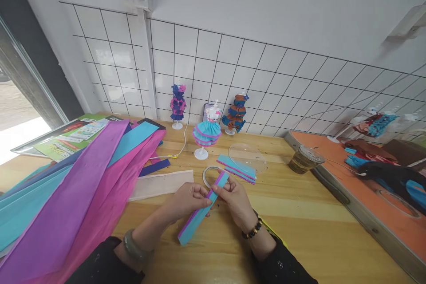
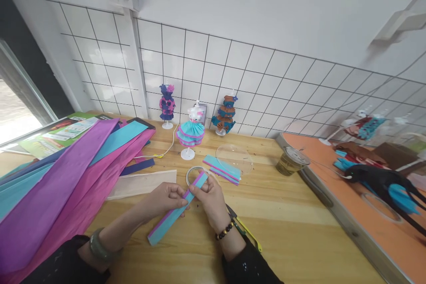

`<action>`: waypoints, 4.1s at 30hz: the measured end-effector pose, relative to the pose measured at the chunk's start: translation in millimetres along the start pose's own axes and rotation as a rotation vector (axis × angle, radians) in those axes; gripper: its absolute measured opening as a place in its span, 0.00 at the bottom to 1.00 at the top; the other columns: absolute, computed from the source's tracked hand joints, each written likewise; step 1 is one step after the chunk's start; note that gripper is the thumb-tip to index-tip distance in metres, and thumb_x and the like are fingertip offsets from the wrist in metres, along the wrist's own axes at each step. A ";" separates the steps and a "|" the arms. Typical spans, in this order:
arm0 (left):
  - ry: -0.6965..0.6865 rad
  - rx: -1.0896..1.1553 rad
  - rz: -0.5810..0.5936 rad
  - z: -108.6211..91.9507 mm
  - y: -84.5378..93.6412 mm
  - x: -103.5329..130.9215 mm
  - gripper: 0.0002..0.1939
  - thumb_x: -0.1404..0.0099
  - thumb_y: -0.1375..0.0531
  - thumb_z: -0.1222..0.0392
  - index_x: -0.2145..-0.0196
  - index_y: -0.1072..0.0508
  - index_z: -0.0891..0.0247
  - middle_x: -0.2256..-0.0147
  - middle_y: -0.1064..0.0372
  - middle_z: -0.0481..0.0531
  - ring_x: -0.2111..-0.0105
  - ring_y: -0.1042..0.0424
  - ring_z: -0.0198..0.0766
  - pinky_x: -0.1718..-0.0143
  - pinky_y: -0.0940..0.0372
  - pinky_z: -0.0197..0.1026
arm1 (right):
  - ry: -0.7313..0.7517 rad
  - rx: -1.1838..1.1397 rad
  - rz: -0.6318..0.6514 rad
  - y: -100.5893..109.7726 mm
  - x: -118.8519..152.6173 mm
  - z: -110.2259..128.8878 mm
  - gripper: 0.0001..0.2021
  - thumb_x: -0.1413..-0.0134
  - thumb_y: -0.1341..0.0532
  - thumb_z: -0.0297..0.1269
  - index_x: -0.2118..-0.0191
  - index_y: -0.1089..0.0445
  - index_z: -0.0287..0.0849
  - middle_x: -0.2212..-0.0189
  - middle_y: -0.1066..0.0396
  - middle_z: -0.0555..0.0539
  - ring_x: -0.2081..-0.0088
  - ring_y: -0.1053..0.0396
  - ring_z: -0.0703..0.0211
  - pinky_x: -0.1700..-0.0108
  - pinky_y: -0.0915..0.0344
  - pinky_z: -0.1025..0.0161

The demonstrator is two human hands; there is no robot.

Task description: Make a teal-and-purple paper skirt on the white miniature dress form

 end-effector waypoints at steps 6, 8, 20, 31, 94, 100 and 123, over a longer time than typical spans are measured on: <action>0.000 0.003 0.073 -0.9 -7.6 0.8 0.14 0.55 0.32 0.58 0.71 0.28 0.66 0.74 0.24 0.50 0.73 0.26 0.39 0.65 0.32 0.44 | 0.009 0.012 -0.139 23.6 -3.5 9.3 0.33 0.64 0.29 0.39 0.49 0.37 0.37 0.89 0.41 0.62 0.80 0.35 0.66 0.67 0.33 0.63; 0.013 -0.009 0.073 0.6 -7.9 1.1 0.15 0.56 0.31 0.58 0.70 0.28 0.66 0.73 0.24 0.50 0.72 0.25 0.40 0.64 0.32 0.44 | 0.016 -0.012 -0.143 28.3 -5.7 11.3 0.33 0.63 0.30 0.39 0.48 0.37 0.37 0.86 0.34 0.59 0.78 0.33 0.65 0.66 0.33 0.63; -0.029 0.011 0.001 -0.6 1.4 -3.4 0.14 0.55 0.32 0.57 0.72 0.28 0.66 0.75 0.25 0.50 0.72 0.25 0.41 0.63 0.33 0.43 | -0.133 -0.137 0.175 -17.3 5.5 -4.2 0.15 0.56 0.33 0.44 0.63 0.28 0.41 0.69 0.25 0.46 0.73 0.29 0.62 0.70 0.33 0.64; 0.012 0.008 0.081 5.5 -13.4 -1.7 0.13 0.56 0.32 0.58 0.73 0.28 0.66 0.75 0.26 0.48 0.72 0.25 0.40 0.65 0.32 0.43 | -0.171 -0.119 0.081 -6.0 4.4 -12.1 0.16 0.57 0.33 0.46 0.69 0.23 0.36 0.74 0.24 0.43 0.73 0.29 0.60 0.69 0.33 0.63; -0.576 -0.386 -0.311 -174.0 37.7 -47.5 0.12 0.43 0.41 0.51 0.73 0.29 0.62 0.77 0.33 0.47 0.76 0.37 0.34 0.74 0.43 0.35 | 0.477 0.445 -0.061 -4.1 -73.5 204.2 0.13 0.55 0.36 0.47 0.76 0.23 0.41 0.77 0.27 0.49 0.71 0.33 0.59 0.66 0.37 0.62; -0.755 -0.524 -0.638 -200.7 70.1 -44.6 0.09 0.44 0.40 0.54 0.74 0.27 0.61 0.70 0.34 0.49 0.67 0.34 0.38 0.66 0.40 0.38 | 0.533 0.438 0.044 -36.1 -114.6 221.7 0.12 0.53 0.37 0.45 0.73 0.24 0.41 0.71 0.27 0.50 0.73 0.37 0.65 0.71 0.40 0.67; -0.831 -0.467 -0.643 -202.7 75.8 -60.2 0.07 0.45 0.39 0.58 0.79 0.29 0.60 0.57 0.28 0.52 0.54 0.31 0.43 0.52 0.39 0.47 | 0.464 0.284 0.009 -31.6 -149.7 202.7 0.13 0.55 0.35 0.46 0.72 0.25 0.39 0.77 0.30 0.49 0.78 0.42 0.66 0.76 0.44 0.65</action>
Point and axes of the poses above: each hand's wrist, its own x-axis away from the middle knuckle, its own y-axis out of the back of the hand, z = x × y, the point moved 10 cm from there along -x, towards the middle knuckle
